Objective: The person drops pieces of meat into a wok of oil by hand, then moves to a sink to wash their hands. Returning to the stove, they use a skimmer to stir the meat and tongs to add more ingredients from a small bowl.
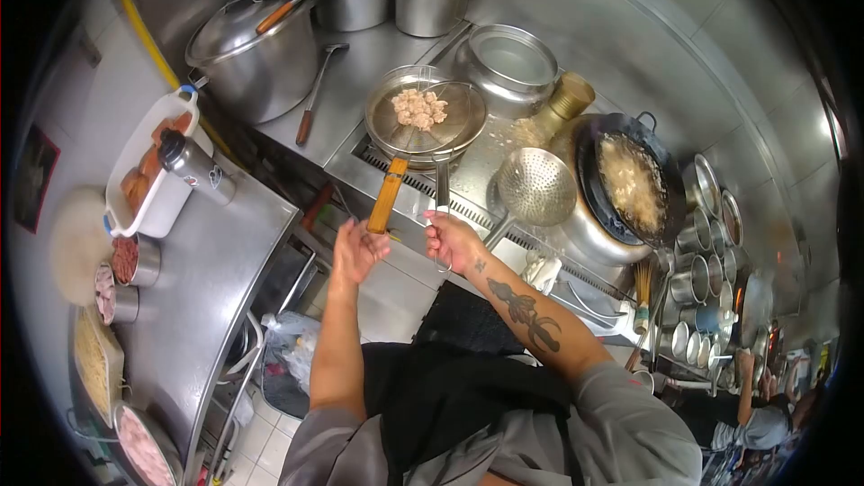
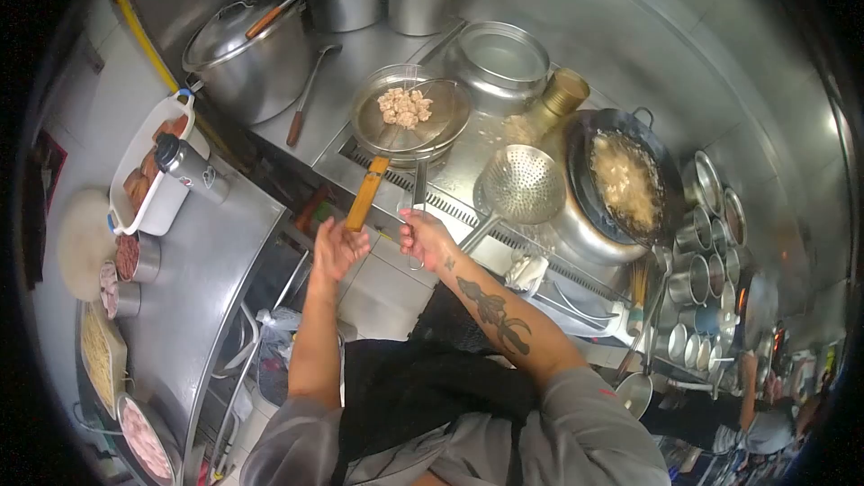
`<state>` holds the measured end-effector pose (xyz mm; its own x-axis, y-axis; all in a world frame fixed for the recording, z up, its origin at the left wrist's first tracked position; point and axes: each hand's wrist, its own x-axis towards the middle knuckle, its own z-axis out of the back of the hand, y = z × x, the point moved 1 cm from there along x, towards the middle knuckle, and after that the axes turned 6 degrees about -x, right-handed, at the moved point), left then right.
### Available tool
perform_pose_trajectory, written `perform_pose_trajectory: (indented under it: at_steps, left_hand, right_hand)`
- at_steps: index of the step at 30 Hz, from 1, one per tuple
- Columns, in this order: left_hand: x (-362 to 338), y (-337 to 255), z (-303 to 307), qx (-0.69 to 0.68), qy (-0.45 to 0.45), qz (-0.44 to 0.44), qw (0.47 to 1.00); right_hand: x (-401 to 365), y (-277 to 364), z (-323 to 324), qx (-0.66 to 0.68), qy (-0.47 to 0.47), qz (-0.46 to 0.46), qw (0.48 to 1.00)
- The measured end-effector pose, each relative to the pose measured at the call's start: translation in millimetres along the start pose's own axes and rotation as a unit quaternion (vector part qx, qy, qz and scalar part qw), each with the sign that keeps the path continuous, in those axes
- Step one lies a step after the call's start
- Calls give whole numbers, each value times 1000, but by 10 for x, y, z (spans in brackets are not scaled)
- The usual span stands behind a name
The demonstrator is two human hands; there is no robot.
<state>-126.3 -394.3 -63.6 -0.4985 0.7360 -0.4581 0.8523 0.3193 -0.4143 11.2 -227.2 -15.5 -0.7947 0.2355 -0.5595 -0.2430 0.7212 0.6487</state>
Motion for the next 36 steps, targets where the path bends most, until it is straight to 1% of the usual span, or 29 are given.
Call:
perform_pose_trajectory:
  at_steps: [2, 3, 4, 5, 6, 7, 8, 9, 10, 12, 13, 14, 15, 16, 17, 18, 19, 20, 22, 23, 24, 25, 26, 27, 29, 30, 33, 36]
  left_hand:
    - [-91, -241, -682, 9, 28, 30, 999]
    - [-73, -244, -866, 17, 45, 51, 998]
    - [156, -274, -696, 8, 90, 93, 992]
    - [580, -347, -364, 1, 137, 144, 980]
    - [876, -285, -292, -5, 184, 197, 963]
    - [498, -291, -748, 72, 136, 85, 984]
    - [539, -300, -736, 42, 158, 110, 980]
    - [484, -320, -795, 47, 142, 98, 984]
    - [354, -349, -918, 28, 159, 104, 981]
    - [202, -406, -1044, 44, 167, 96, 980]
    - [37, -420, -1210, 66, 172, 76, 980]
    - [-50, -445, -1287, 73, 173, 75, 979]
    - [-118, -460, -1344, 80, 173, 72, 979]
    - [-196, -448, -1402, 92, 172, 68, 978]
    - [-266, -440, -1453, 104, 171, 62, 978]
    - [-329, -426, -1509, 115, 171, 55, 977]
    - [-394, -387, -1579, 125, 171, 47, 976]
    - [-462, -320, -1651, 135, 172, 40, 975]
    - [-510, -168, -1753, 157, 165, 35, 973]
    - [-497, -72, -1786, 160, 169, 41, 972]
    - [-479, 20, -1810, 161, 172, 46, 971]
    - [-475, 78, -1859, 161, 176, 47, 970]
    - [-509, 143, -1928, 162, 177, 49, 970]
    - [-557, 227, -1996, 163, 178, 51, 969]
    - [-621, 362, -2107, 163, 181, 59, 968]
    - [-636, 418, -2140, 162, 183, 64, 968]
    - [-611, 523, -2144, 161, 194, 83, 964]
    - [-641, 574, -2207, 166, 189, 84, 964]
  right_hand:
    - [-114, 60, -61, -16, -36, 24, 999]
    - [-130, 72, -66, -26, -35, 26, 999]
    - [-141, 95, -68, -32, -40, 33, 998]
    - [-185, 132, -29, -35, -52, 45, 997]
    - [-244, 160, 4, -32, -57, 56, 996]
    - [-289, 219, 33, -30, -61, 68, 995]
    - [-386, 308, 108, -29, -61, 79, 995]
    - [-555, 405, 201, -26, -65, 101, 992]
    - [-739, 504, 277, -26, -66, 120, 990]
    - [-1162, 645, 503, -27, -73, 157, 985]
    - [-1405, 703, 718, -69, -93, 210, 971]
    - [-1677, 744, 943, -112, -111, 260, 953]
    - [-2016, 762, 1164, -190, -179, 312, 913]
    - [-2254, 711, 1564, -242, -216, 332, 886]
    - [-2558, 698, 1795, -265, -283, 349, 853]
    - [-2964, 811, 1786, -339, -355, 273, 827]
    - [-3139, 796, 2021, -469, -466, 222, 717]
    - [-3252, 706, 2323, -521, -501, 287, 629]
    - [-3223, 644, 3335, -657, -521, 279, 468]
    - [-3248, 640, 3632, -714, -523, 266, 382]
    - [-3338, 697, 3600, -670, -528, 243, 462]
    - [-3430, 855, 3392, -622, -528, 221, 535]
    - [-3497, 950, 3360, -572, -528, 211, 591]
    - [-3564, 1044, 3329, -517, -530, 201, 641]
    - [-3725, 1072, 3464, -404, -538, 195, 713]
    - [-3865, 1123, 3389, -379, -555, 212, 709]
    - [-4099, 1210, 3717, -350, -553, 207, 727]
    - [-4146, 1232, 3751, -220, -511, 156, 816]
